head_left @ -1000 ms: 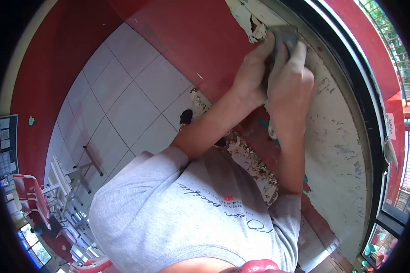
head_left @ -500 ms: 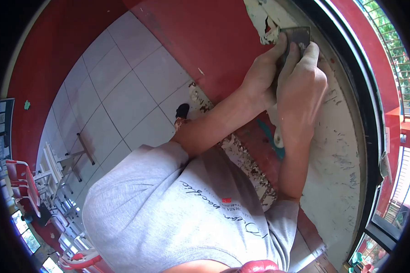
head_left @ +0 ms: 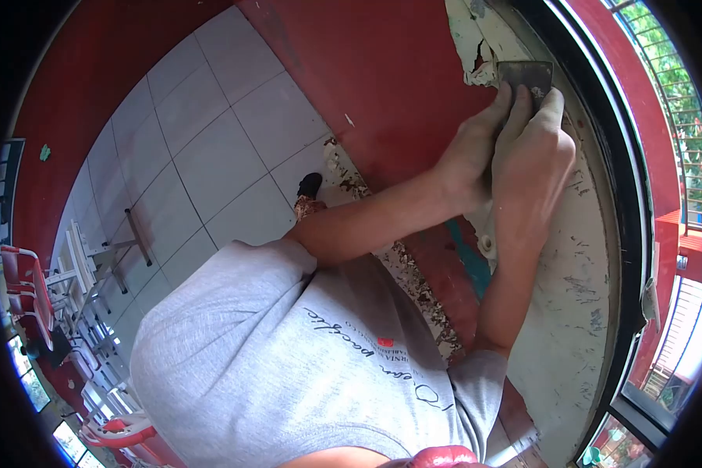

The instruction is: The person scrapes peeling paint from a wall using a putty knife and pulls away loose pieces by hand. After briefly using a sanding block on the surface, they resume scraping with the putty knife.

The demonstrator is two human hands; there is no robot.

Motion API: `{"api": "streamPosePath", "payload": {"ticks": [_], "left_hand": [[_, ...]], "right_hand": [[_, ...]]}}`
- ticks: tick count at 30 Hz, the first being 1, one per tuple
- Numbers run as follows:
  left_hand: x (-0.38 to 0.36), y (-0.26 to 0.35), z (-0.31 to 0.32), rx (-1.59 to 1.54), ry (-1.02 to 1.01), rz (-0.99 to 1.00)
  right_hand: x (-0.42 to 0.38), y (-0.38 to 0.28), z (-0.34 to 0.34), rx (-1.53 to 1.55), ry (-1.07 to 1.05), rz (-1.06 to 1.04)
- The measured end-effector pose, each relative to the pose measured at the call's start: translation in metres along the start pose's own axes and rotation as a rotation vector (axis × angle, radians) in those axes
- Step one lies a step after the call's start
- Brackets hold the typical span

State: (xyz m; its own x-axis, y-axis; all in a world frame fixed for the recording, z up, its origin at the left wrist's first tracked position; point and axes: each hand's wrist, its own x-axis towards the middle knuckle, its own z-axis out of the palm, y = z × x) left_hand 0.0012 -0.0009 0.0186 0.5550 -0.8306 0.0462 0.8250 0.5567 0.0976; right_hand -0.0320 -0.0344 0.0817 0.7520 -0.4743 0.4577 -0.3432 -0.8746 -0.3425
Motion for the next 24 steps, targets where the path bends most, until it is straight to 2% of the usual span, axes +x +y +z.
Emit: {"api": "streamPosePath", "payload": {"ticks": [4, 5, 7, 8, 11, 13, 17, 19, 20, 21, 24], "left_hand": [[0.005, 0.001, -0.004, -0.009, -0.048, -0.007], [0.009, 0.004, -0.006, -0.012, -0.050, 0.000], [0.012, 0.007, -0.015, -0.088, -0.295, 0.002], [0.013, 0.009, -0.019, -0.094, -0.277, -0.011], [0.011, 0.014, -0.010, -0.144, -0.398, -0.069], [-0.001, 0.010, 0.006, -0.254, -0.141, -0.068], [0.011, 0.015, -0.004, -0.202, -0.026, -0.014], [0.019, 0.027, -0.010, -0.188, -0.415, -0.055], [0.015, 0.026, -0.011, -0.153, -0.365, -0.067], [0.009, 0.019, -0.007, -0.153, -0.370, -0.059], [0.002, 0.004, 0.002, -0.244, -0.034, -0.051]], "right_hand": [[0.002, -0.001, -0.001, -0.043, -0.039, 0.030], [0.006, -0.003, -0.002, -0.067, 0.003, -0.039], [0.002, -0.004, 0.000, -0.090, 0.026, -0.085], [-0.003, -0.002, 0.001, -0.108, 0.019, -0.079], [-0.010, 0.000, 0.002, -0.170, 0.019, -0.080], [0.000, -0.007, 0.005, -0.201, 0.039, -0.115], [0.017, -0.014, 0.005, -0.167, 0.013, -0.085], [0.040, -0.030, -0.001, -0.130, -0.176, 0.120], [0.018, -0.021, 0.006, -0.160, 0.032, -0.131], [0.008, -0.016, 0.006, -0.159, 0.033, -0.140], [-0.001, -0.012, 0.003, -0.235, -0.008, -0.002]]}}
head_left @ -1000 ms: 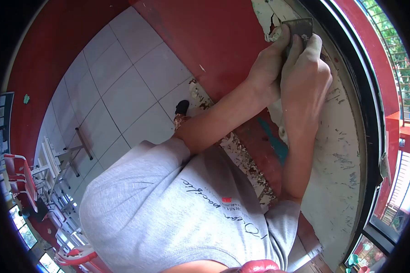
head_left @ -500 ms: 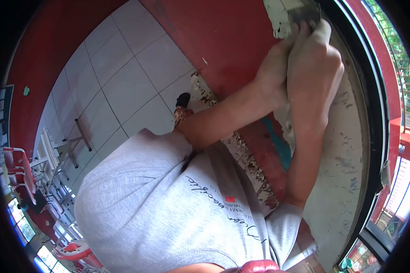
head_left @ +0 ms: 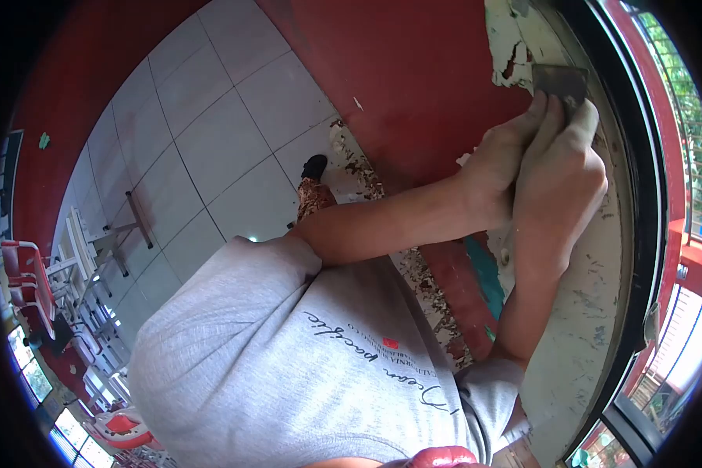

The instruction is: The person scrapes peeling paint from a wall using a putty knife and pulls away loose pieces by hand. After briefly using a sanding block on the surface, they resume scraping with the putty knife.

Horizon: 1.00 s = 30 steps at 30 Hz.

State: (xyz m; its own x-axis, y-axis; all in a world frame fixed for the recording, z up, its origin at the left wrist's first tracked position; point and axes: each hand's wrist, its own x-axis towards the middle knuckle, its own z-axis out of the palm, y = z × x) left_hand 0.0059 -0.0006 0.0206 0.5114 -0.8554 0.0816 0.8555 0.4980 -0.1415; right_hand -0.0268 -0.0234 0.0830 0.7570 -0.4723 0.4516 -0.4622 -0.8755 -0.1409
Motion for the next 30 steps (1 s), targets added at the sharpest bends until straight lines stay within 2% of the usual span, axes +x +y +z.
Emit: {"api": "streamPosePath", "payload": {"ticks": [4, 7, 9, 10, 16, 17, 19, 20, 22, 24, 25, 27, 29, 30], "left_hand": [[-0.003, -0.005, -0.004, -0.003, -0.011, -0.048], [-0.004, -0.009, -0.002, 0.061, -0.001, -0.030], [-0.011, -0.013, 0.005, 0.146, 0.145, 0.009], [-0.011, -0.014, 0.005, 0.141, 0.145, 0.006], [-0.006, -0.011, 0.003, 0.150, 0.139, -0.010], [-0.001, -0.007, -0.001, 0.078, 0.069, -0.032], [-0.001, -0.005, -0.004, 0.007, 0.001, -0.061], [-0.002, -0.005, -0.004, 0.029, -0.028, -0.061], [-0.003, -0.007, 0.001, 0.052, -0.058, -0.062], [0.000, -0.005, 0.010, 0.090, 0.058, -0.008], [0.001, 0.000, 0.007, 0.088, 0.065, -0.003], [0.007, 0.014, -0.005, 0.023, -0.231, -0.030], [0.008, 0.011, -0.006, -0.011, -0.262, -0.074], [0.004, 0.005, -0.002, 0.016, -0.171, -0.047]], "right_hand": [[0.001, 0.003, -0.008, -0.037, -0.073, 0.033], [-0.005, 0.013, -0.004, -0.062, 0.006, -0.055], [-0.011, 0.018, -0.006, 0.081, 0.021, -0.002], [-0.010, 0.019, -0.008, 0.112, 0.023, -0.005], [-0.003, 0.014, -0.007, -0.015, 0.040, -0.059], [-0.001, 0.009, -0.014, -0.019, 0.031, -0.054], [0.010, -0.012, -0.035, 0.073, -0.174, -0.088], [0.006, 0.009, -0.007, -0.029, -0.068, -0.031], [-0.007, 0.021, -0.002, -0.043, -0.001, -0.069], [0.001, 0.016, 0.000, -0.048, 0.081, -0.132], [0.008, 0.005, -0.004, -0.029, 0.071, -0.147], [0.012, -0.020, -0.014, -0.009, 0.043, -0.143], [0.017, -0.042, -0.024, -0.090, -0.103, 0.017], [0.013, -0.029, -0.019, -0.089, -0.096, 0.008]]}}
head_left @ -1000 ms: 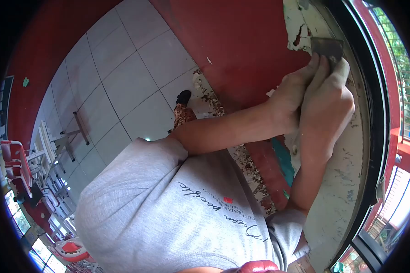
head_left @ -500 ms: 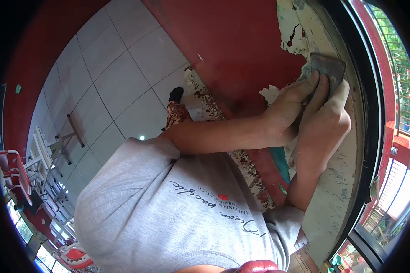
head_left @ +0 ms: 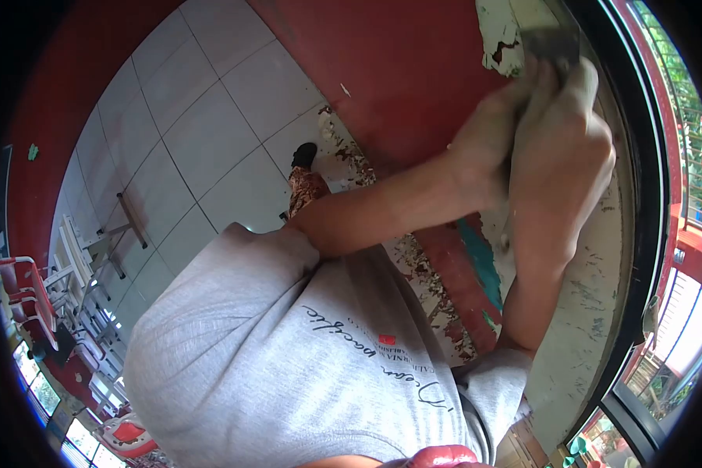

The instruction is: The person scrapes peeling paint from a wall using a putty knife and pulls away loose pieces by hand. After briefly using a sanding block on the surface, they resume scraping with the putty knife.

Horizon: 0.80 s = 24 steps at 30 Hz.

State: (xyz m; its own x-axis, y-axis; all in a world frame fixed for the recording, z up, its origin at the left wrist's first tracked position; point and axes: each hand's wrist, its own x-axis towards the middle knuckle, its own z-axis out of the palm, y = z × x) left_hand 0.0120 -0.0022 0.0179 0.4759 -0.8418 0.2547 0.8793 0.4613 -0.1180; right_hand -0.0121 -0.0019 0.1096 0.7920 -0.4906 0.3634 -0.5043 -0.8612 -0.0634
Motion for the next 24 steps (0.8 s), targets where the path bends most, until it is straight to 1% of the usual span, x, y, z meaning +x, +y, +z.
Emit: {"api": "streamPosePath", "payload": {"ticks": [1, 2, 4, 5, 7, 9, 11, 12, 15, 16, 17, 19, 20, 22, 23, 24], "left_hand": [[-0.001, -0.003, 0.003, 0.025, 0.093, 0.029], [0.000, -0.001, 0.006, 0.027, 0.086, 0.043], [0.002, 0.001, 0.009, 0.054, 0.182, 0.074], [0.004, 0.003, 0.002, 0.044, 0.194, 0.072], [0.013, 0.010, -0.018, -0.136, -0.290, -0.012], [0.011, 0.000, -0.019, -0.163, -0.314, -0.031], [-0.001, -0.018, -0.004, 0.000, 0.169, 0.100], [-0.003, -0.020, -0.002, -0.001, 0.209, 0.081], [0.002, -0.013, -0.005, 0.021, 0.163, 0.088], [0.007, -0.008, -0.011, -0.055, 0.032, 0.020], [0.005, -0.010, -0.012, -0.065, 0.027, 0.016], [0.003, -0.011, -0.005, 0.009, 0.106, 0.033], [-0.001, -0.017, 0.001, 0.009, 0.169, 0.075], [-0.001, -0.020, 0.002, 0.005, 0.187, 0.085], [-0.001, -0.021, 0.001, 0.002, 0.218, 0.085], [-0.001, -0.018, -0.002, -0.011, 0.228, 0.082]], "right_hand": [[-0.007, 0.023, 0.014, 0.012, 0.042, -0.024], [-0.010, 0.034, 0.022, 0.025, 0.082, -0.051], [-0.008, 0.031, 0.023, 0.010, 0.077, -0.090], [-0.012, 0.034, 0.023, -0.008, 0.063, -0.094], [-0.019, 0.042, 0.021, -0.051, 0.054, -0.082], [-0.020, 0.047, 0.019, -0.094, 0.057, -0.083], [-0.016, 0.044, 0.020, -0.127, 0.064, -0.106], [-0.013, 0.039, 0.021, -0.127, 0.068, -0.121], [-0.012, 0.031, 0.018, -0.091, 0.107, -0.070], [-0.005, 0.026, 0.016, -0.088, 0.095, -0.089], [-0.001, 0.023, 0.015, -0.088, 0.079, -0.107], [-0.002, 0.034, 0.017, -0.155, 0.072, -0.119], [-0.011, 0.036, 0.016, -0.102, 0.089, -0.075], [-0.018, 0.037, 0.021, -0.025, 0.116, -0.018], [-0.014, 0.036, 0.020, -0.029, 0.114, -0.029], [-0.007, 0.027, 0.016, -0.101, 0.091, -0.034]]}}
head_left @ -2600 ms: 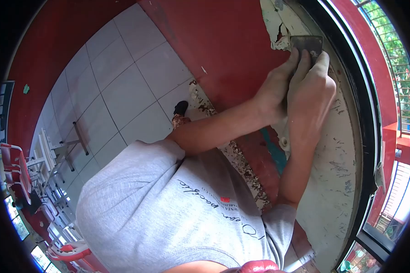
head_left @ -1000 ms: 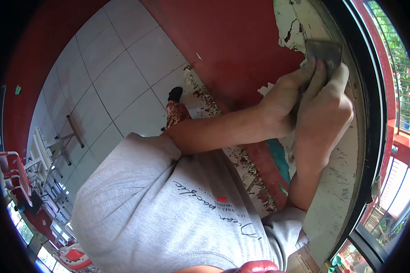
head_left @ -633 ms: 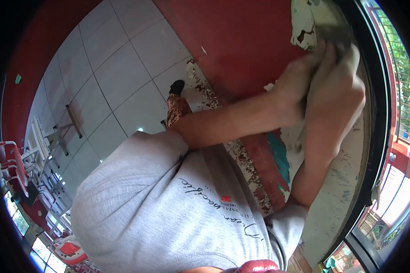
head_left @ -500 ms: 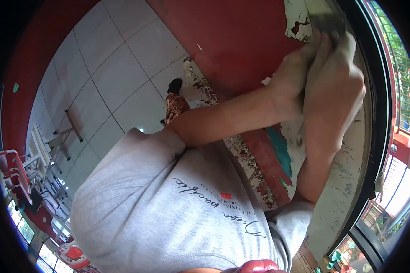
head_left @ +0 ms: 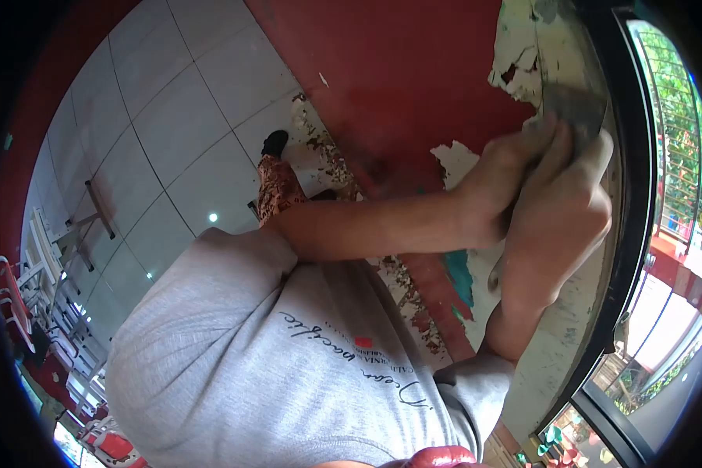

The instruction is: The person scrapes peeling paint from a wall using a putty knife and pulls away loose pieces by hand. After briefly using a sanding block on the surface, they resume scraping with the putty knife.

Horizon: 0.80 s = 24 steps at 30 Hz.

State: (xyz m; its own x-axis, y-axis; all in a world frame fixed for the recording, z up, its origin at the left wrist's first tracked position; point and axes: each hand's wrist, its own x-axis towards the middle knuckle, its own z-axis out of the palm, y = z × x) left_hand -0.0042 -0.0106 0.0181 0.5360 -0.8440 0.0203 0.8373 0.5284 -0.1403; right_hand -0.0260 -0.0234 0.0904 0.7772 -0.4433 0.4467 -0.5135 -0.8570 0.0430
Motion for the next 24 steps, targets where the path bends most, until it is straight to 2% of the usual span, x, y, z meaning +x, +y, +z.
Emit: {"api": "streamPosePath", "payload": {"ticks": [2, 4, 7, 9, 10, 13, 14, 17, 18, 19, 21, 22, 23, 24], "left_hand": [[0.005, 0.003, -0.007, -0.042, -0.149, -0.050], [0.002, -0.004, -0.005, -0.012, -0.098, -0.057], [0.003, -0.008, -0.003, 0.019, -0.054, -0.050], [0.005, -0.008, -0.007, -0.099, -0.200, -0.096], [0.006, 0.001, -0.008, -0.118, -0.307, -0.130], [0.004, -0.003, -0.011, -0.145, -0.282, -0.158], [-0.001, -0.011, -0.006, -0.053, -0.107, -0.092], [-0.001, -0.014, -0.009, -0.060, -0.051, -0.150], [0.001, -0.015, -0.014, -0.127, -0.182, -0.122], [0.001, -0.014, -0.019, -0.131, -0.173, -0.133], [-0.002, -0.010, -0.019, -0.285, -0.346, -0.243], [-0.004, -0.012, -0.011, -0.163, -0.171, -0.201], [-0.007, -0.013, -0.001, -0.162, -0.184, -0.203], [-0.008, -0.012, 0.008, -0.132, -0.023, -0.204]], "right_hand": [[-0.001, 0.002, -0.001, -0.074, -0.031, 0.018], [-0.002, 0.011, 0.000, -0.085, -0.019, -0.048], [-0.014, 0.013, -0.001, -0.057, 0.000, 0.016], [-0.008, 0.008, -0.001, -0.069, -0.004, 0.044], [-0.003, 0.005, 0.000, -0.095, -0.002, -0.007], [-0.009, 0.010, -0.002, -0.090, 0.004, -0.063], [-0.018, 0.013, -0.002, -0.093, -0.007, -0.031], [-0.021, 0.012, 0.000, -0.126, -0.019, -0.003], [-0.018, 0.005, -0.007, -0.113, -0.020, -0.030], [-0.017, 0.002, -0.010, -0.099, -0.016, -0.048], [-0.019, 0.015, -0.004, -0.102, -0.055, -0.031], [-0.020, 0.021, -0.002, -0.102, -0.091, -0.030], [-0.024, 0.025, -0.001, -0.107, -0.079, -0.033], [-0.028, 0.026, -0.001, -0.110, -0.072, -0.020]]}}
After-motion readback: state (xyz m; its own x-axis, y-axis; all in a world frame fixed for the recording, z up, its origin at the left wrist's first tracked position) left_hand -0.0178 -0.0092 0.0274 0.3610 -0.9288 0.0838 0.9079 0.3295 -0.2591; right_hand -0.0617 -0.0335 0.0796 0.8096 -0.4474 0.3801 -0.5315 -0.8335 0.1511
